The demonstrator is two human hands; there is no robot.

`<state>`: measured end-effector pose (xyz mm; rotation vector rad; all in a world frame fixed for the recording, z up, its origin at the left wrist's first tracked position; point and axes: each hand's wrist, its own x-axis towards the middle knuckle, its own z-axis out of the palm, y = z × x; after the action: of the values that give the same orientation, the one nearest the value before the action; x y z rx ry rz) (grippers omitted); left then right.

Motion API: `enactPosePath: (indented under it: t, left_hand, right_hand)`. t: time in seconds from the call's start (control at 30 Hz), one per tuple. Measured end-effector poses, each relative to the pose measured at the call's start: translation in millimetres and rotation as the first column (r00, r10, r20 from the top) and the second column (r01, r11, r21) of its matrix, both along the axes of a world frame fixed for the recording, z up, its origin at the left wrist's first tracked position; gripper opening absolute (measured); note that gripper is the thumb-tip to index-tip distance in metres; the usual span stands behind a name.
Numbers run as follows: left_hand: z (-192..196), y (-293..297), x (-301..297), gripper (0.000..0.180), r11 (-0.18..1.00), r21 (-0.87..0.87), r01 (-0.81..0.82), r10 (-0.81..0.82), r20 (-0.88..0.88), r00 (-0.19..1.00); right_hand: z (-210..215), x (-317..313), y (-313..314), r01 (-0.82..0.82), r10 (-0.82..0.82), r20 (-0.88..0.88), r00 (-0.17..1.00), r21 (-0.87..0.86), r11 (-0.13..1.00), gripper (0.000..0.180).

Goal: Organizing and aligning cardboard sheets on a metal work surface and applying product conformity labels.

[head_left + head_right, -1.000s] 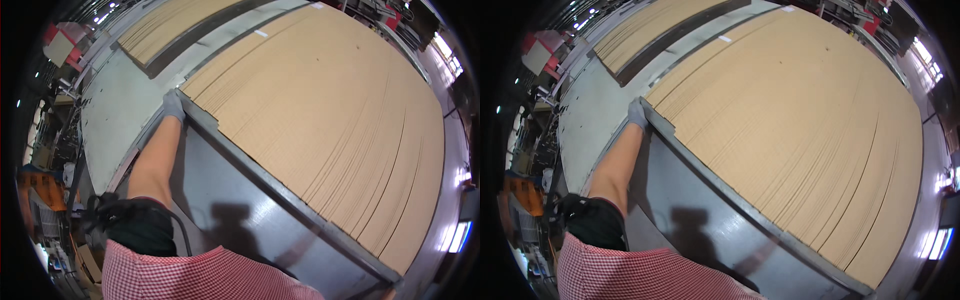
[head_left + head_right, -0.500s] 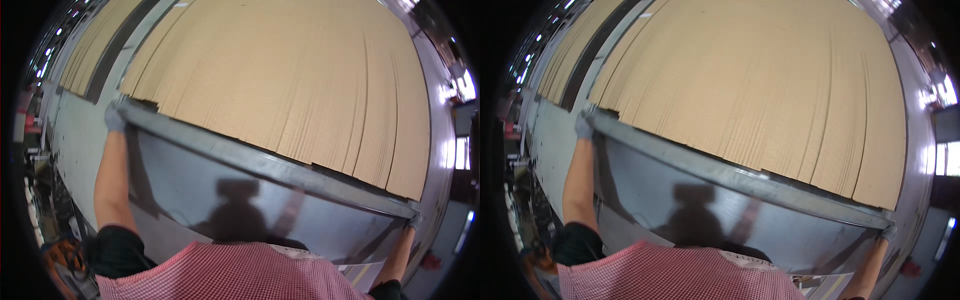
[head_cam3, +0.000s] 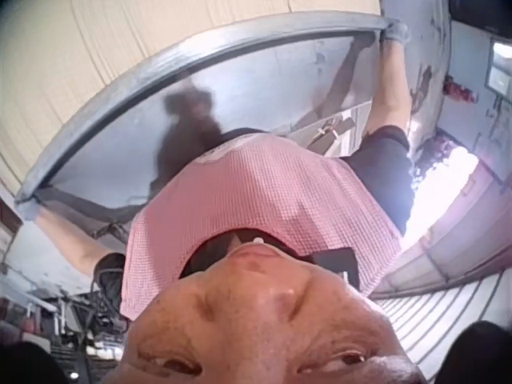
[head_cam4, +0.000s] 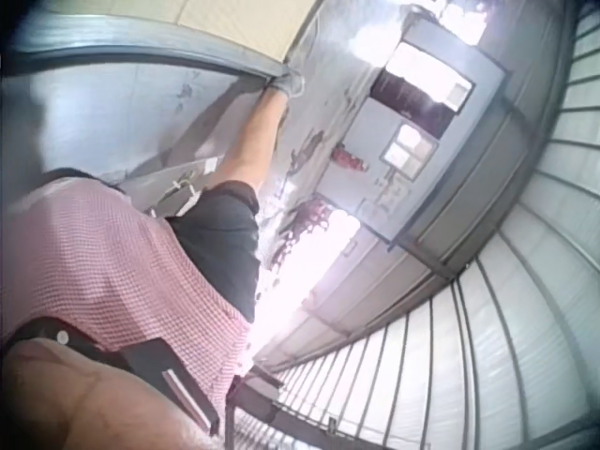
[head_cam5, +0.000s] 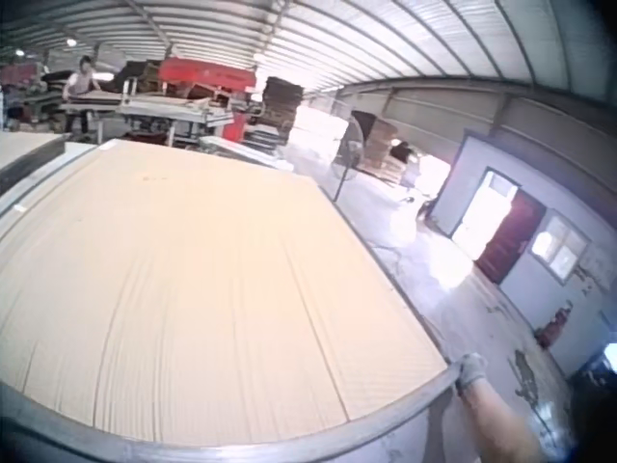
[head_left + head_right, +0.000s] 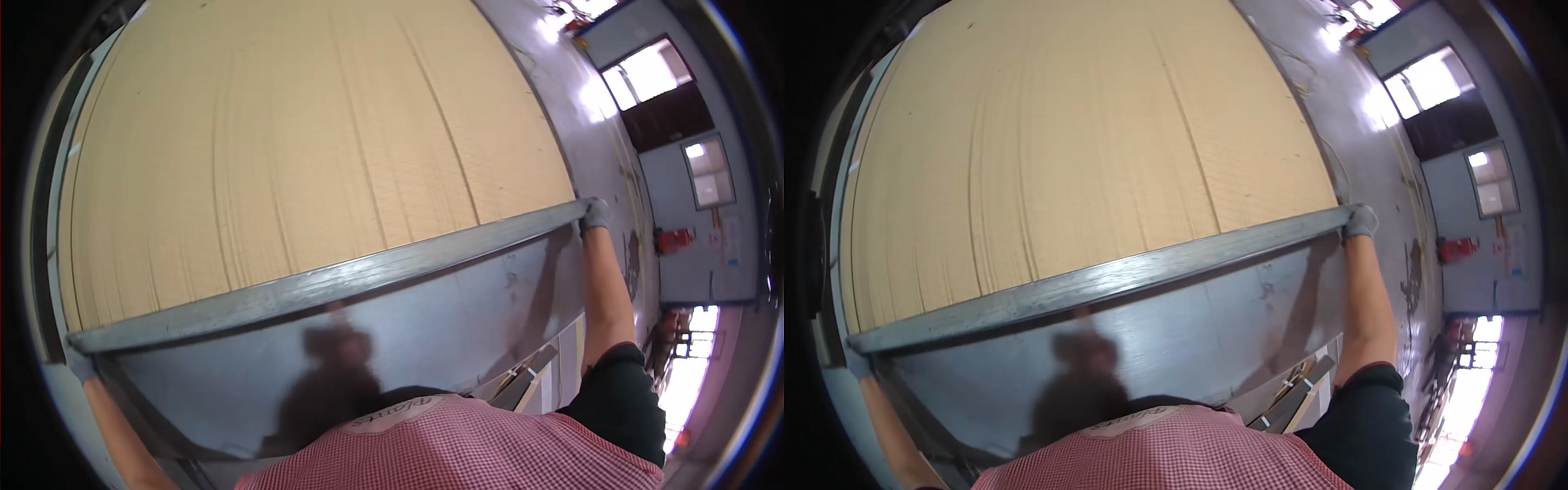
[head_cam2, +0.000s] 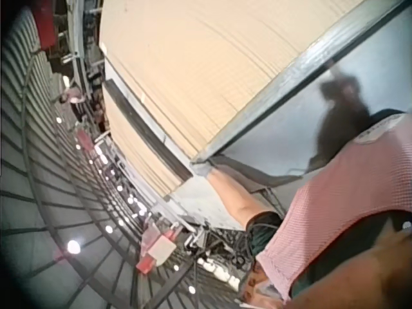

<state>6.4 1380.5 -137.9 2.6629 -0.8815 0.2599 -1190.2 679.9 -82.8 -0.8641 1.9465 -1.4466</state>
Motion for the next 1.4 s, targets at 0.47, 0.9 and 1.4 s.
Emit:
enactPosePath:
  t: [0.47, 0.9, 1.4]
  left_hand:
    - [60.0, -0.9, -43.6, 0.055, 0.903, -0.347, -0.255, -0.039, -0.656, 0.754]
    - [104.5, -81.6, -33.6, 0.080, 0.876, 0.039, -0.481, 0.346, -0.746, 0.569]
    - [85.0, -215.7, -28.9, 0.094, 0.971, -0.115, -0.208, -0.015, -0.904, 0.428]
  right_hand:
    - [46.2, 25.6, 31.0, -0.342, 0.303, -0.621, 0.723, 0.060, 0.938, 0.030]
    - [62.1, 93.6, -11.7, -0.201, 0.422, -0.076, 0.903, 0.793, 0.575, 0.055]
    - [47.3, 151.4, -105.1, -0.679, 0.772, 0.126, 0.623, 0.578, 0.452, 0.076]
